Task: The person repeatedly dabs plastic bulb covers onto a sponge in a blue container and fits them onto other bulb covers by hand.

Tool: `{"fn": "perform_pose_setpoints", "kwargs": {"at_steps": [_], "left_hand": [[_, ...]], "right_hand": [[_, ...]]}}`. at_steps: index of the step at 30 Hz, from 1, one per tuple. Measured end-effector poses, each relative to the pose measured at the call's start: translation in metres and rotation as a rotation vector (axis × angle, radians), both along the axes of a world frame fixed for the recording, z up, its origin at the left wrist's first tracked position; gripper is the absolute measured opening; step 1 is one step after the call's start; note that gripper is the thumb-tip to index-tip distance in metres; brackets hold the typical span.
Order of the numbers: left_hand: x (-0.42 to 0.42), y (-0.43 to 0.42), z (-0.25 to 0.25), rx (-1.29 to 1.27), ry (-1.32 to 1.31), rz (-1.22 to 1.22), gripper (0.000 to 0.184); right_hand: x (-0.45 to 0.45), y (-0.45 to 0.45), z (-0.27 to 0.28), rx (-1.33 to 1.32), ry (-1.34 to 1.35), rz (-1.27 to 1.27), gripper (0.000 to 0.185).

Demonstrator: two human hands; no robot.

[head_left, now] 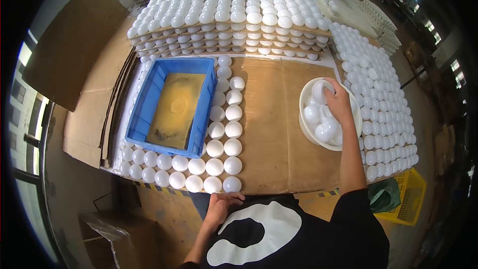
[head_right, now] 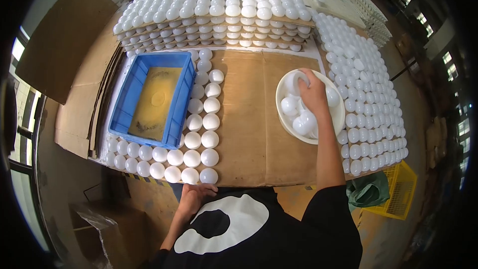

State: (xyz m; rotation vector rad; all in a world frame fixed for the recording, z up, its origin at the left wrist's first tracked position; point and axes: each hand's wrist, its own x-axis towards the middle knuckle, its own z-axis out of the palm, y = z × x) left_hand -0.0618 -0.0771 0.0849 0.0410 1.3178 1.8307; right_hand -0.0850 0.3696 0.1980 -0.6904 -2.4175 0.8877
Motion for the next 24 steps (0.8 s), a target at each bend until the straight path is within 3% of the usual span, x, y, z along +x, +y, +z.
{"fn": "perform_pose_setpoints", "kwargs": {"at_steps": [2, 5, 6, 7, 8, 10, 12, 13, 14, 15, 19, 21, 23, 24], "left_hand": [[-0.011, 0.012, -0.003, 0.097, 0.126, 0.048, 0.034], [-0.028, 0.039, 0.025, -0.002, 0.210, 0.189, 0.045], [-0.029, 0.037, -0.004, -0.089, 0.500, 0.173, 0.043], [-0.033, 0.036, -0.017, -0.251, 0.617, 0.080, 0.040], [-0.033, 0.040, 0.001, -0.548, 0.654, 0.019, 0.037], [-0.032, 0.023, -0.019, -0.624, 0.773, 0.000, 0.028], [-0.018, 0.010, -0.021, -0.905, 0.982, 0.020, 0.026], [-0.015, 0.009, -0.019, -0.921, 0.950, 0.028, 0.026], [-0.013, 0.012, -0.018, -0.699, 0.533, 0.297, 0.028], [-0.011, 0.013, -0.018, -0.451, 0.120, 0.545, 0.031], [-0.005, -0.004, -0.039, -0.316, 0.112, 0.333, 0.037], [-0.001, -0.013, -0.053, -0.331, 0.186, 0.256, 0.034], [0.001, -0.011, -0.054, -0.341, 0.263, 0.175, 0.032], [0.002, -0.005, -0.044, -0.403, 0.040, 0.202, 0.032]], "right_hand": [[-0.001, -0.047, -0.013, 0.068, 0.134, 0.261, 0.033], [0.002, -0.148, -0.028, 0.098, 0.011, 0.569, 0.036], [0.003, -0.180, -0.042, 0.136, -0.022, 0.585, 0.038], [0.006, -0.206, -0.056, 0.170, -0.131, 0.633, 0.043], [0.011, -0.227, -0.062, 0.155, -0.164, 0.684, 0.043], [0.021, -0.262, -0.062, 0.204, -0.016, 0.835, 0.053], [0.027, -0.269, -0.054, 0.081, -0.092, 0.957, 0.063], [0.028, -0.269, -0.053, -0.105, -0.208, 1.016, 0.065], [0.029, -0.266, -0.054, -0.286, -0.328, 1.060, 0.068], [0.028, -0.264, -0.061, -0.305, -0.328, 1.114, 0.070], [0.030, -0.259, -0.067, -0.447, -0.416, 1.176, 0.066], [0.035, -0.258, -0.078, -0.807, -0.396, 1.034, 0.062], [0.038, -0.259, -0.077, -0.698, -0.412, 1.016, 0.060], [0.040, -0.259, -0.076, -0.590, -0.418, 1.002, 0.058]]}}
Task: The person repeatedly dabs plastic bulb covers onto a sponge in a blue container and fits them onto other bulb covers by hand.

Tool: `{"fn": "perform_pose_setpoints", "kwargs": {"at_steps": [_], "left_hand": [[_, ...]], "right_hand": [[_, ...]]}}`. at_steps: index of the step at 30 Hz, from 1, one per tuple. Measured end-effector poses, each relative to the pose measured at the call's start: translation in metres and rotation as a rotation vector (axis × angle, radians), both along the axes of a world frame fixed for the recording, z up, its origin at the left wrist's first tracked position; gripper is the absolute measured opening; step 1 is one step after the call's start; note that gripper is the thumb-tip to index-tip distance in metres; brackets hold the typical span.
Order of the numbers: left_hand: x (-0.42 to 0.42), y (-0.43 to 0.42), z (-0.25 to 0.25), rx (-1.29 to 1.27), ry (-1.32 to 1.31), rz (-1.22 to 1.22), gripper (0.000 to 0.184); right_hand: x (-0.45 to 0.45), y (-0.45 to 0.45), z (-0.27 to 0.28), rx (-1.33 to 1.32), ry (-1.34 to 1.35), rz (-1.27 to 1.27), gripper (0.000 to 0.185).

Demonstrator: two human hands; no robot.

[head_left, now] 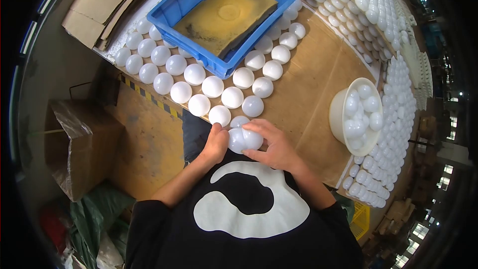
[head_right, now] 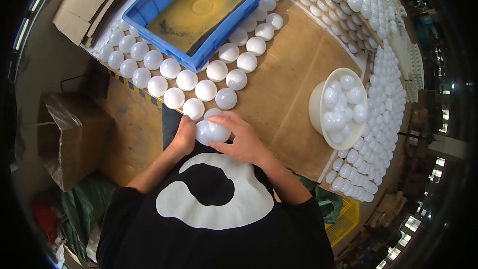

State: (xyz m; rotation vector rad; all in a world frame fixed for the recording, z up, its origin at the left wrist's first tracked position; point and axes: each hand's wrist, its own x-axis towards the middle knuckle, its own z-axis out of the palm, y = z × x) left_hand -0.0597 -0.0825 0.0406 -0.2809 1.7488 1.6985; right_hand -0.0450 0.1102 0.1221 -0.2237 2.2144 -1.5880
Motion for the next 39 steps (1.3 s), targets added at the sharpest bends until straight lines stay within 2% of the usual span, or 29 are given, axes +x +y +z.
{"fn": "perform_pose_setpoints", "kwargs": {"at_steps": [1, 2, 3, 4, 6, 7, 8, 9, 10, 11, 12, 13, 14, 15, 16, 17, 19, 22, 25, 32, 34, 39], "left_hand": [[-0.002, 0.006, 0.012, -0.035, -0.206, 0.071, 0.033], [0.003, 0.011, 0.027, 0.129, -0.198, 0.186, 0.042], [0.006, 0.010, 0.028, 0.152, -0.137, 0.152, 0.046], [0.005, 0.009, 0.029, 0.176, -0.076, 0.119, 0.051], [-0.001, -0.005, 0.026, 0.277, 0.027, -0.099, 0.055], [-0.001, -0.007, 0.025, 0.297, 0.066, -0.108, 0.056], [-0.007, -0.012, 0.025, 0.267, 0.081, -0.180, 0.055], [-0.004, -0.011, 0.008, 0.254, 0.002, -0.120, 0.051], [0.000, -0.010, -0.009, 0.242, -0.077, -0.059, 0.048], [-0.002, -0.014, -0.010, 0.256, -0.071, -0.052, 0.048], [-0.005, -0.019, -0.009, 0.229, 0.013, -0.095, 0.044], [-0.007, -0.024, -0.009, 0.199, 0.096, -0.136, 0.040], [-0.009, -0.028, -0.010, 0.208, 0.099, -0.124, 0.040], [-0.010, -0.032, -0.012, 0.269, 0.132, -0.148, 0.038], [-0.012, -0.034, -0.012, 0.329, 0.165, -0.173, 0.036], [-0.013, -0.038, -0.007, 0.348, 0.178, -0.143, 0.036], [-0.014, -0.044, -0.002, 0.355, 0.187, -0.109, 0.037], [-0.014, -0.054, -0.002, 0.372, 0.194, -0.062, 0.038], [-0.014, -0.062, -0.006, 0.352, 0.201, -0.042, 0.040], [-0.023, -0.070, -0.006, 0.323, 0.182, -0.129, 0.044], [-0.025, -0.066, -0.003, 0.289, 0.164, -0.143, 0.044], [-0.020, -0.054, 0.003, 0.260, 0.137, -0.131, 0.047]], "right_hand": [[0.002, -0.002, 0.004, 0.094, 0.034, 0.046, 0.058], [0.004, -0.004, 0.007, 0.191, 0.078, 0.093, 0.057], [0.004, -0.001, 0.004, 0.180, 0.069, 0.145, 0.056], [0.003, 0.001, 0.003, 0.093, -0.047, 0.114, 0.056], [-0.008, 0.011, 0.011, -0.104, -0.144, 0.065, 0.059], [-0.019, 0.018, 0.018, -0.090, -0.134, 0.075, 0.059], [-0.031, 0.026, 0.029, -0.247, -0.203, 0.021, 0.057], [-0.044, 0.032, 0.040, -0.404, -0.273, -0.034, 0.055], [-0.064, 0.037, 0.052, -0.491, -0.196, -0.023, 0.059], [-0.084, 0.032, 0.078, -0.491, -0.170, -0.041, 0.058], [-0.106, 0.028, 0.086, -0.463, -0.093, -0.046, 0.060], [-0.133, 0.024, 0.091, -0.321, 0.051, -0.045, 0.061], [-0.163, 0.013, 0.094, -0.249, 0.155, -0.026, 0.061], [-0.192, -0.003, 0.104, -0.022, 0.249, -0.037, 0.059], [-0.225, -0.013, 0.091, 0.072, 0.341, -0.040, 0.059], [-0.259, -0.021, 0.079, 0.250, 0.461, 0.015, 0.060], [-0.303, -0.046, 0.067, 0.693, 0.539, 0.127, 0.060], [-0.352, -0.044, 0.004, 0.785, 0.649, 0.306, 0.063], [-0.348, -0.055, -0.001, 0.850, 0.548, 0.327, 0.060], [-0.356, -0.053, -0.010, 0.842, 0.595, 0.365, 0.051], [-0.356, -0.061, -0.003, 0.907, 0.478, 0.381, 0.049], [-0.355, -0.060, 0.009, 0.884, 0.505, 0.333, 0.049]]}}
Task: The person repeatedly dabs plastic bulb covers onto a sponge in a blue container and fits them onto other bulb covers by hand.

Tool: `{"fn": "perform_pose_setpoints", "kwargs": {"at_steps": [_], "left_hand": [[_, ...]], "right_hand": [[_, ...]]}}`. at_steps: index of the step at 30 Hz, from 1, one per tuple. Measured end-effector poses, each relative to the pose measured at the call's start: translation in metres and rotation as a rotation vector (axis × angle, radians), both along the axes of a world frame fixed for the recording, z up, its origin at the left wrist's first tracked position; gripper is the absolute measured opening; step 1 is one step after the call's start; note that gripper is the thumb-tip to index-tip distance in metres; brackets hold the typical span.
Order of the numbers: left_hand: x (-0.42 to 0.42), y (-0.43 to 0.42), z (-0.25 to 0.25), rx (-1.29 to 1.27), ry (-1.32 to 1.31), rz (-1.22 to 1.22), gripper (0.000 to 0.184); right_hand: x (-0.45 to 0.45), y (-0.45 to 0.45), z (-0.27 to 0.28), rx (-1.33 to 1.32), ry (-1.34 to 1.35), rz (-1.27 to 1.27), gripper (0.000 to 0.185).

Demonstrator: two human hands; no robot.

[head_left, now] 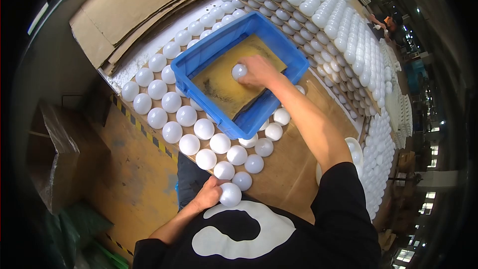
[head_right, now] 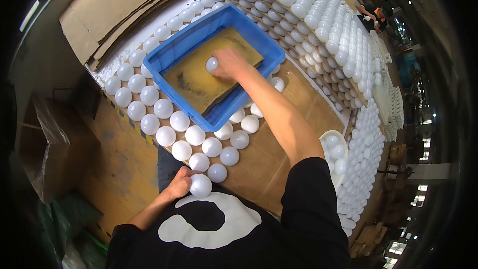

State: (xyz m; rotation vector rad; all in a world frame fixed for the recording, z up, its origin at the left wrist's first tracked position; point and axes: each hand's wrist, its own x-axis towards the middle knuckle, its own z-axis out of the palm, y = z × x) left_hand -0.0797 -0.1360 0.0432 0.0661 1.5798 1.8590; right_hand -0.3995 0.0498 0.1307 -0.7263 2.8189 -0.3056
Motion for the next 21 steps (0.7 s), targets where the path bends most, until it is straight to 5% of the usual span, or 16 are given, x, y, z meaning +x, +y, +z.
{"fn": "perform_pose_setpoints", "kwargs": {"at_steps": [5, 7, 10, 13, 17, 21], "left_hand": [[-0.001, 0.008, 0.013, -0.056, 0.006, -0.023, 0.050], [0.000, 0.012, 0.015, -0.092, 0.029, -0.032, 0.052], [-0.008, 0.020, 0.016, -0.080, -0.066, -0.020, 0.048], [-0.015, 0.028, 0.013, -0.125, -0.055, -0.071, 0.050], [-0.023, 0.035, 0.020, -0.188, 0.018, -0.129, 0.049], [-0.017, 0.037, 0.011, -0.236, -0.010, -0.071, 0.049]], "right_hand": [[-0.010, 0.040, 0.012, -0.359, -0.163, -0.168, 0.049], [0.006, 0.070, 0.055, -0.738, -0.234, -0.279, 0.053], [0.030, 0.136, 0.080, -0.961, -0.038, -0.375, 0.055], [0.029, 0.206, 0.043, -0.851, 0.125, -0.656, 0.056], [0.021, 0.245, -0.023, -0.306, 0.217, -0.892, 0.065], [0.007, 0.259, -0.066, -0.279, 0.134, -0.953, 0.067]]}}
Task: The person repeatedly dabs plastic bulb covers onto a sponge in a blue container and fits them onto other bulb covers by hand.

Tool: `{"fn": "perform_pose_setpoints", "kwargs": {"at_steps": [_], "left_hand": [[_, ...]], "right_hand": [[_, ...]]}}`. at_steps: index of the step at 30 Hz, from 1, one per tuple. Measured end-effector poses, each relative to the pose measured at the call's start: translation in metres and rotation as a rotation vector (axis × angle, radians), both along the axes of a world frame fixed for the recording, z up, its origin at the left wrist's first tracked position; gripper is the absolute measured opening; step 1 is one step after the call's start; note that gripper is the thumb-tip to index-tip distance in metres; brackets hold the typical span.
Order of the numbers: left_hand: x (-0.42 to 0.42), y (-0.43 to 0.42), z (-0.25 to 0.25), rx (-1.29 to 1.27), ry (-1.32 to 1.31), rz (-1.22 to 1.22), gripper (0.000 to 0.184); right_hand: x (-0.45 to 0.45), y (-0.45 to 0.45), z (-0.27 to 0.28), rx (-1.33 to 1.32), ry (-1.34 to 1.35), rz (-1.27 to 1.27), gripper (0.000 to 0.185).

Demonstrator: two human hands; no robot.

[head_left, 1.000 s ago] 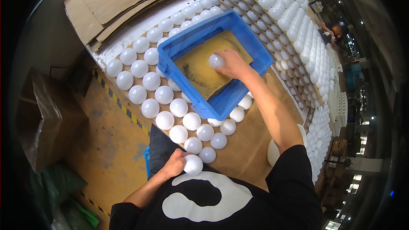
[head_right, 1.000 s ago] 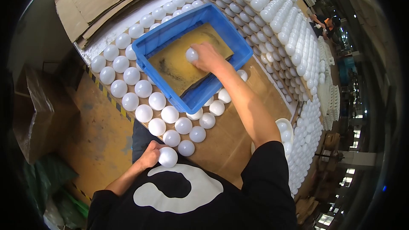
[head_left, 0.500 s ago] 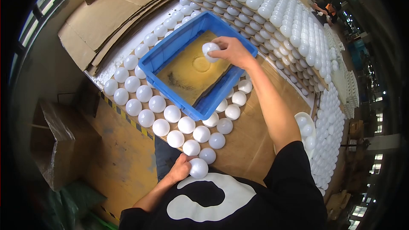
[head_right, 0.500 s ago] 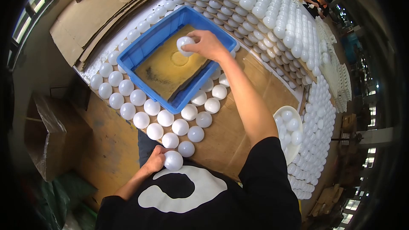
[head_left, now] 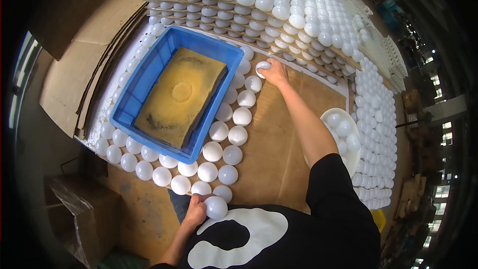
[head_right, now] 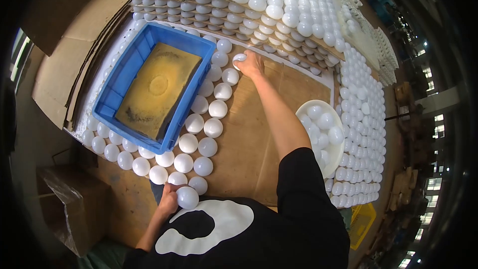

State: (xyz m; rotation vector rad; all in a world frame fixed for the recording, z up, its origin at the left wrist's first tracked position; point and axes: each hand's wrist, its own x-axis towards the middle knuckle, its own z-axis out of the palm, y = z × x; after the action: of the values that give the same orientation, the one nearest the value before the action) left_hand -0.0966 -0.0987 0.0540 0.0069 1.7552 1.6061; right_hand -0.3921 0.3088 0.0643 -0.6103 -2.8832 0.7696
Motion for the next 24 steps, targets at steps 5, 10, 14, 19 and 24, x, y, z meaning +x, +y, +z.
{"fn": "perform_pose_setpoints", "kwargs": {"at_steps": [5, 10, 14, 19, 24], "left_hand": [[-0.002, -0.002, 0.006, 0.022, 0.039, 0.015, 0.048], [-0.002, -0.008, 0.007, 0.047, 0.018, 0.023, 0.049], [-0.004, -0.012, 0.005, 0.188, 0.266, 0.143, 0.047], [-0.026, -0.013, 0.011, -0.019, 0.556, 0.038, 0.027], [-0.019, -0.013, 0.040, -0.069, 0.340, 0.188, 0.025]], "right_hand": [[-0.006, -0.004, -0.007, 0.074, -0.146, 0.051, 0.068], [0.010, 0.006, -0.013, 0.078, 0.131, 0.078, 0.065], [0.108, -0.078, 0.067, -0.383, 0.348, 0.248, 0.058], [0.234, -0.193, 0.112, -0.682, -0.227, 0.989, 0.069], [0.266, -0.217, 0.082, -0.872, -0.221, 0.929, 0.067]]}}
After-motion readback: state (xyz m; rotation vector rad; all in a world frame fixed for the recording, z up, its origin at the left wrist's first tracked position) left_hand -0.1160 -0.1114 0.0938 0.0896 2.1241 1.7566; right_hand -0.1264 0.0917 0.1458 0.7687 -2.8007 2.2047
